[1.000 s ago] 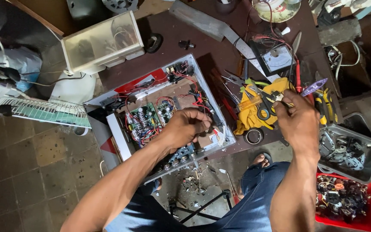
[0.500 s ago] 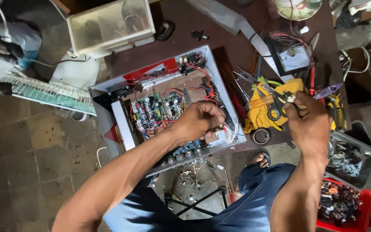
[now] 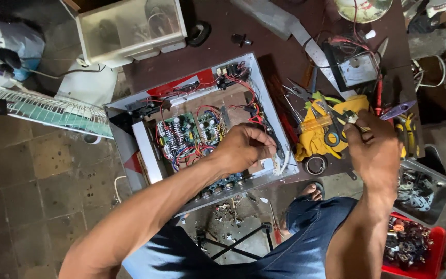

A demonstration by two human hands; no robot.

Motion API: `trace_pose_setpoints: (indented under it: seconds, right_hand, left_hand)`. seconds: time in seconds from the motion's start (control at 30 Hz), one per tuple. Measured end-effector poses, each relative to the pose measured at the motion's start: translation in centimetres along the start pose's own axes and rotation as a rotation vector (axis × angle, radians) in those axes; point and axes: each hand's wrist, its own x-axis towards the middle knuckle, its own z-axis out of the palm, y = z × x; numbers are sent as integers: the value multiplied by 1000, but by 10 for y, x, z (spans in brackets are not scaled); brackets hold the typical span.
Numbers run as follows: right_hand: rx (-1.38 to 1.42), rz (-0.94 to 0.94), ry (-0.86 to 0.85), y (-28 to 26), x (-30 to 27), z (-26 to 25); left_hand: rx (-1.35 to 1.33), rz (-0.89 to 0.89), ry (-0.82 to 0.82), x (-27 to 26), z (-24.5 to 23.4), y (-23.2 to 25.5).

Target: The person works on an open electronic device, using pliers to strip and cut wires. They connect wires to a circuit board and use a soldering iron to solder connections. The person handles various wires and components throughout the process.

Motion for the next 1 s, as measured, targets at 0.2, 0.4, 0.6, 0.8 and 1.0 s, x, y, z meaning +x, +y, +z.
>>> trace_pose_setpoints:
  seconds: [0.2, 0.4, 0.6, 0.8, 1.0]
  right_hand:
    - [14, 55, 6, 7, 0, 1]
    - [31, 98, 9, 5, -1, -1]
    - [-18, -18, 88, 3, -3, -1]
    - [20, -45, 168, 12, -3, 5]
    - [57, -70, 177, 10, -4, 3]
  left_hand:
    - [-65, 14, -23, -1, -1, -2]
    - [-22, 68, 15, 3, 2, -7]
    - [-133, 69, 23, 2, 2, -9]
    - [-65, 104, 45, 1, 3, -10]
    - [267, 198, 122, -32, -10, 19]
